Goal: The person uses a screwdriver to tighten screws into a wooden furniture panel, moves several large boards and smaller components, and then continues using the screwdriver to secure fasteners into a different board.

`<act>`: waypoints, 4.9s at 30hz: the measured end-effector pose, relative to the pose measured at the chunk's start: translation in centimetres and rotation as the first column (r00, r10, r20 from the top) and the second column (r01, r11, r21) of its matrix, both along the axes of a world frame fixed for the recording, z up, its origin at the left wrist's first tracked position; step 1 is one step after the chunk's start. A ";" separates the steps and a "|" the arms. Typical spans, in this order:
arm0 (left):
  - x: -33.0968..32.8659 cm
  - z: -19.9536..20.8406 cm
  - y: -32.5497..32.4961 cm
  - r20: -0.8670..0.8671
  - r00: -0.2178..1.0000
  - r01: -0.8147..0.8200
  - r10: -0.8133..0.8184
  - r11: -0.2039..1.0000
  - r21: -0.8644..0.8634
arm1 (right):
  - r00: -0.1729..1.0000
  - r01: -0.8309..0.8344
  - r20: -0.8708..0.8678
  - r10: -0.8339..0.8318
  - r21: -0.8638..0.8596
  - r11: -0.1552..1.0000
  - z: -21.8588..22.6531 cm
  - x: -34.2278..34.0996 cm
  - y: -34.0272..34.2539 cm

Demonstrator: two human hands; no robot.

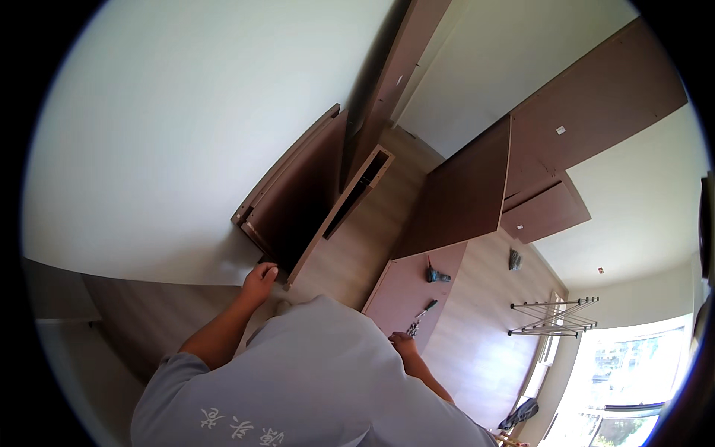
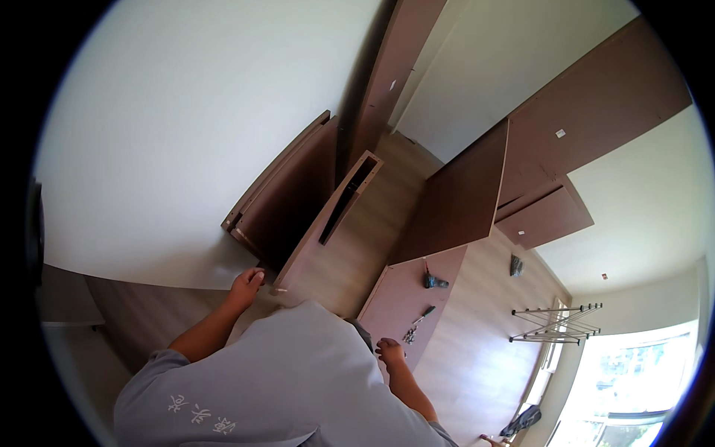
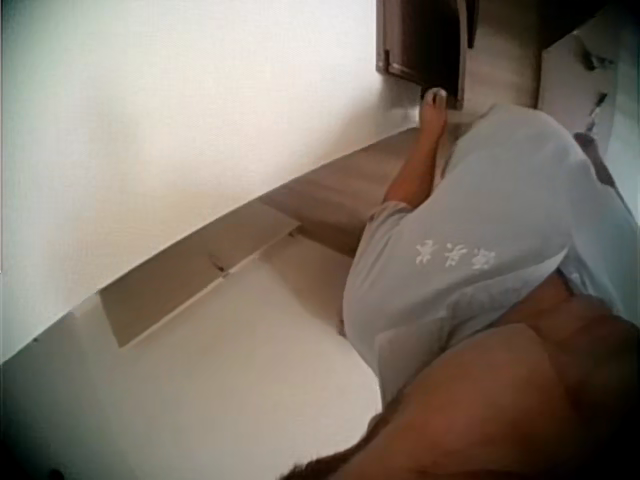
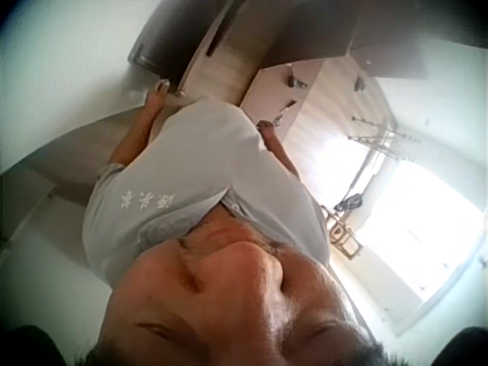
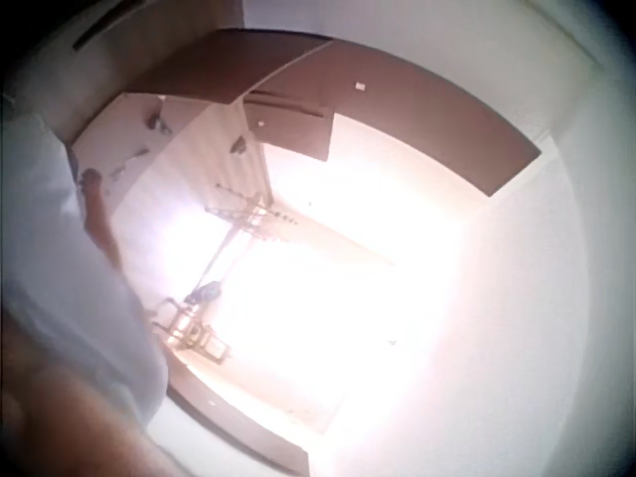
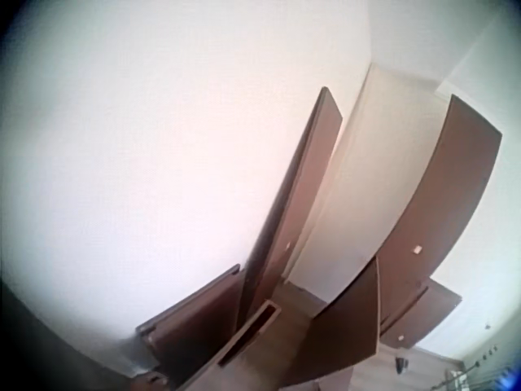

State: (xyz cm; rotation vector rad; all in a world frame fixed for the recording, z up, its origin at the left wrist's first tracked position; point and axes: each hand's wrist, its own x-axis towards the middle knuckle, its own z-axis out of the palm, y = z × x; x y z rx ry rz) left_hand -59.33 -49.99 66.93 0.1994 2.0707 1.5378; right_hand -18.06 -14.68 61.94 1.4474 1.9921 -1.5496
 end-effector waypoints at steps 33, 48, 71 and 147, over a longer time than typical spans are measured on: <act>-0.9 8.7 17.9 -0.073 0.997 -0.037 -0.028 0.644 -0.764 | 0.990 -0.074 -0.131 0.054 -0.147 0.986 7.4 -58.0 23.3; -0.9 9.0 18.1 -0.048 0.999 -0.049 0.019 0.625 -0.779 | 0.988 -0.015 -0.157 -0.010 -0.155 0.988 8.2 -58.3 22.8; 0.5 7.9 17.9 -0.072 0.997 -0.053 -0.005 0.626 -0.778 | 0.992 -0.065 -0.120 0.035 -0.260 0.963 5.6 -56.3 25.7; -0.2 6.3 16.4 -0.197 0.980 -0.182 0.035 0.563 -0.806 | 0.917 0.219 -0.363 -0.169 0.103 0.970 3.9 -54.8 22.9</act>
